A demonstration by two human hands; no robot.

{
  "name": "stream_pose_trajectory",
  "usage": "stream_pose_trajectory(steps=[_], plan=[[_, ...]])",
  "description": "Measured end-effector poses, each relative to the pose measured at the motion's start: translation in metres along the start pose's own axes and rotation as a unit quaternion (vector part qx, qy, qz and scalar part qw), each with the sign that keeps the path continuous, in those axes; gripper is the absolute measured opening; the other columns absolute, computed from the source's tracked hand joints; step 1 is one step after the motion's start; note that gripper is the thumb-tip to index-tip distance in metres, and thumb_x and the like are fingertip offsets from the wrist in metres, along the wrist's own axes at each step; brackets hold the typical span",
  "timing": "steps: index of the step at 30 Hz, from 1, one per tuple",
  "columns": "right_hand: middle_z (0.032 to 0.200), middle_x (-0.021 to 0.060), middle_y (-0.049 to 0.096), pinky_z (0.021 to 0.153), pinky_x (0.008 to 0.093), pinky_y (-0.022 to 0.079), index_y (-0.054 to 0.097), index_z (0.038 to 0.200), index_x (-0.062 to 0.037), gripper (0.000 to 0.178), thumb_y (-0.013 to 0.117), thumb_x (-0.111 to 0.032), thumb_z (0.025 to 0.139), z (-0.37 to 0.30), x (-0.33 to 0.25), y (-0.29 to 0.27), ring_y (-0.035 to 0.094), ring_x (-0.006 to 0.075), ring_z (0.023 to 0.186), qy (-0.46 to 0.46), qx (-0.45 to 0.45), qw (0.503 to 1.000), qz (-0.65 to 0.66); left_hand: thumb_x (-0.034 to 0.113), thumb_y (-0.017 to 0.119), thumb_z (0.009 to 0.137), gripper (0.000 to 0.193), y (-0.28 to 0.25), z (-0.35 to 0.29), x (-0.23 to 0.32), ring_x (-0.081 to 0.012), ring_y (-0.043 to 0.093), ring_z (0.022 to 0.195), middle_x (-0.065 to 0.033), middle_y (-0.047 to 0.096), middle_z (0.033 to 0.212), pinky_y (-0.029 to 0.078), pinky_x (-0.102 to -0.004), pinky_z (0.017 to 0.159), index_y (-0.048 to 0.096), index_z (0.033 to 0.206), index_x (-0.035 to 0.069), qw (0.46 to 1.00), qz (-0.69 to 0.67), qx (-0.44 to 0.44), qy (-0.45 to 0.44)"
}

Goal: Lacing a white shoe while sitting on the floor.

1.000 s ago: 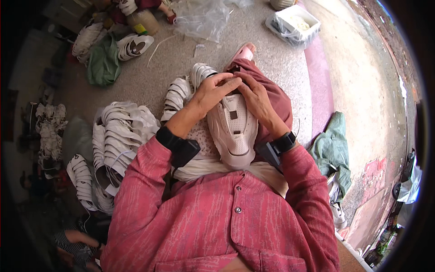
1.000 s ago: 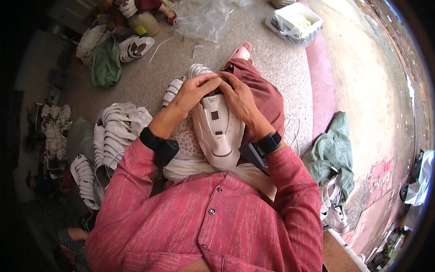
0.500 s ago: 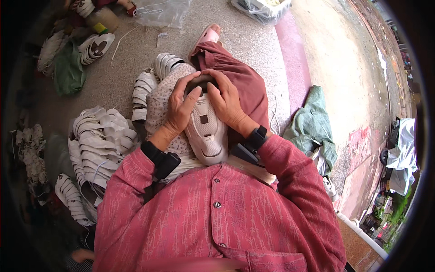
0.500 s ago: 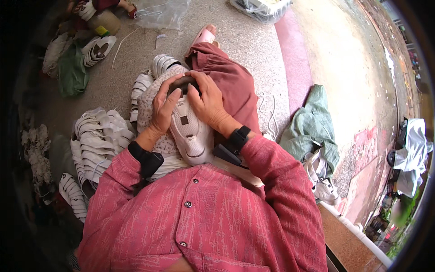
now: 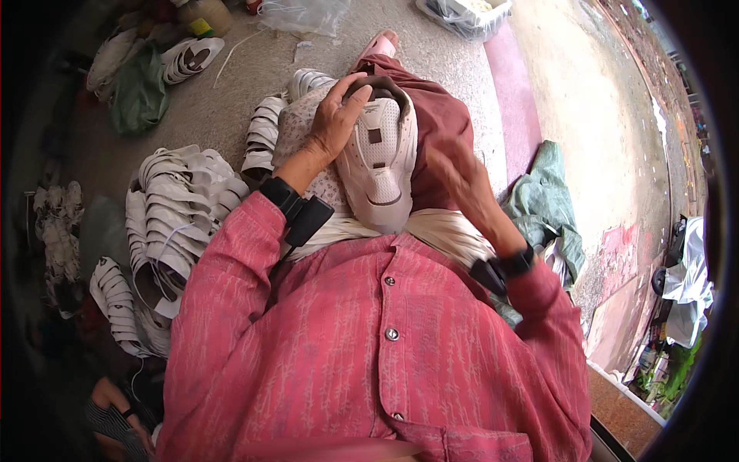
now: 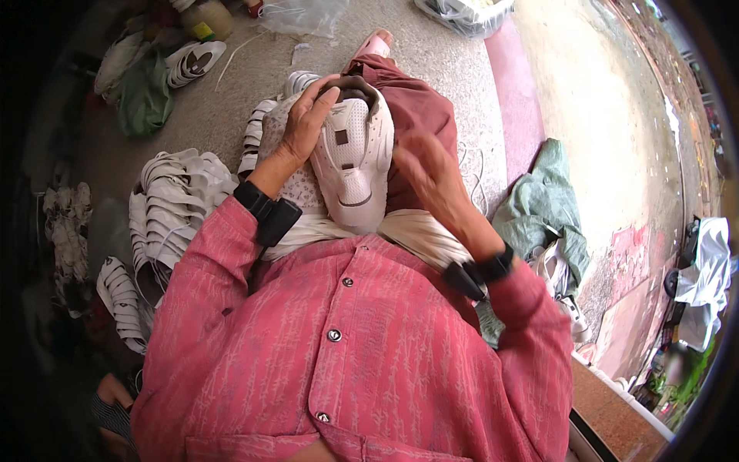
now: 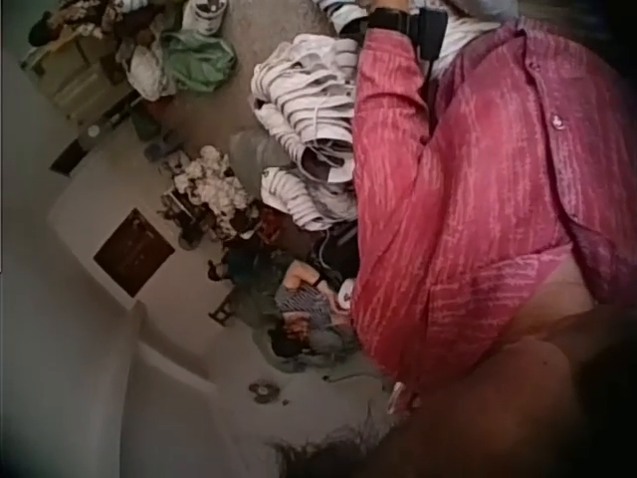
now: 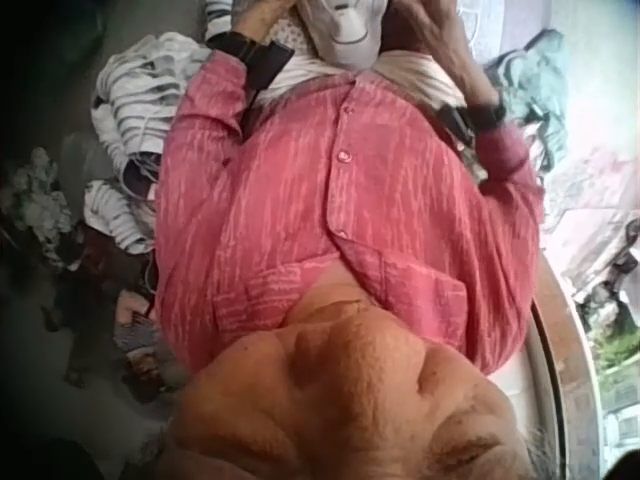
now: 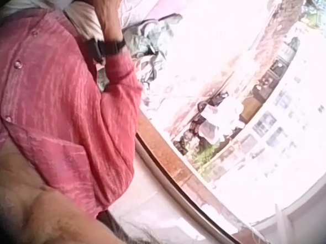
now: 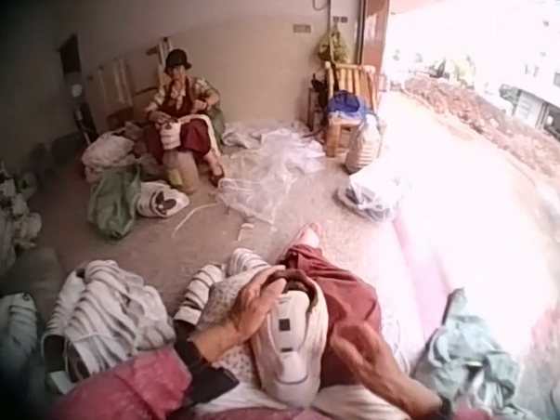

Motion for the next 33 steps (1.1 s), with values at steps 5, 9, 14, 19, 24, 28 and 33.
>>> stream_pose_trajectory(steps=[5, 9, 14, 19, 24, 28, 33], plan=[[0.082, 0.0153, 0.062, 0.066, 0.0371, 0.049, 0.065, 0.089, -0.0014, 0.015, 0.063, -0.016, 0.086, -0.091, 0.000, 0.013, 0.062, 0.0317, 0.075, -0.016, -0.212, 0.956, -0.204, 0.037, 0.056, 0.091, 0.050, -0.003, -0.006, 0.003, -0.0270, 0.053, 0.116, -0.0175, 0.057, 0.123, 0.039, -0.0318, 0.100, 0.054, 0.126, 0.002, 0.999, 0.026, 0.017, -0.017], [0.080, 0.0137, 0.063, 0.064, 0.0355, 0.049, 0.065, 0.090, -0.0014, 0.013, 0.061, -0.014, 0.086, -0.089, 0.002, -0.005, 0.062, 0.0284, 0.072, 0.043, -0.210, 0.955, -0.203, 0.038, 0.056, 0.091, 0.051, -0.002, -0.008, 0.006, -0.0273, 0.053, 0.116, -0.0176, 0.057, 0.124, 0.039, -0.0319, 0.100, 0.053, 0.127, 0.002, 0.999, 0.031, 0.017, -0.028], [0.076, 0.0104, 0.062, 0.064, 0.0362, 0.047, 0.065, 0.086, -0.0050, 0.008, 0.060, -0.011, 0.084, -0.070, -0.017, -0.008, 0.060, 0.0244, 0.068, -0.127, -0.137, 0.885, -0.427, 0.040, 0.055, 0.092, 0.054, -0.002, -0.005, 0.005, -0.0252, 0.052, 0.115, -0.0169, 0.056, 0.124, 0.038, -0.0315, 0.100, 0.050, 0.131, 0.003, 0.998, 0.039, -0.019, -0.037], [0.078, 0.0068, 0.064, 0.077, 0.0342, 0.042, 0.063, 0.083, -0.0065, 0.005, 0.060, -0.011, 0.082, -0.050, -0.037, -0.048, 0.062, 0.0233, 0.075, -0.196, -0.005, 0.874, -0.445, 0.040, 0.054, 0.093, 0.054, 0.001, -0.006, 0.014, -0.0240, 0.051, 0.115, -0.0165, 0.055, 0.124, 0.038, -0.0310, 0.100, 0.048, 0.133, 0.004, 0.997, 0.045, -0.041, -0.052], [0.070, -0.0001, 0.058, 0.059, 0.0214, 0.041, 0.063, 0.093, 0.0021, 0.027, 0.057, -0.024, 0.096, -0.049, -0.010, -0.052, 0.052, 0.0043, 0.068, 0.117, -0.056, 0.990, 0.052, 0.041, 0.053, 0.094, 0.056, 0.002, -0.004, 0.016, -0.0229, 0.050, 0.116, -0.0163, 0.054, 0.126, 0.037, -0.0304, 0.101, 0.045, 0.136, 0.004, 0.993, 0.077, -0.071, -0.056], [0.073, 0.0044, 0.064, 0.059, 0.0274, 0.047, 0.067, 0.100, 0.0011, 0.020, 0.060, -0.016, 0.092, -0.057, -0.008, -0.039, 0.057, 0.0094, 0.065, 0.125, -0.222, 0.955, -0.149, 0.043, 0.052, 0.095, 0.058, 0.001, -0.005, 0.014, -0.0227, 0.048, 0.119, -0.0150, 0.052, 0.129, 0.035, -0.0303, 0.102, 0.042, 0.138, 0.004, 0.993, 0.056, -0.084, -0.065], [0.074, 0.0094, 0.065, 0.063, 0.0312, 0.048, 0.068, 0.097, -0.0012, 0.016, 0.063, -0.013, 0.087, -0.067, -0.003, -0.031, 0.060, 0.0163, 0.066, 0.049, -0.248, 0.948, -0.191, 0.045, 0.051, 0.095, 0.060, 0.002, -0.003, 0.013, -0.0224, 0.047, 0.119, -0.0142, 0.052, 0.129, 0.034, -0.0301, 0.103, 0.042, 0.138, 0.005, 0.992, 0.056, -0.090, -0.069]])
Point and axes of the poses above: each hand's wrist, its own z-axis towards the middle knuckle, its own y-axis out of the palm, x = y × z, the point moved 8 cm from there along z, towards the middle knuckle
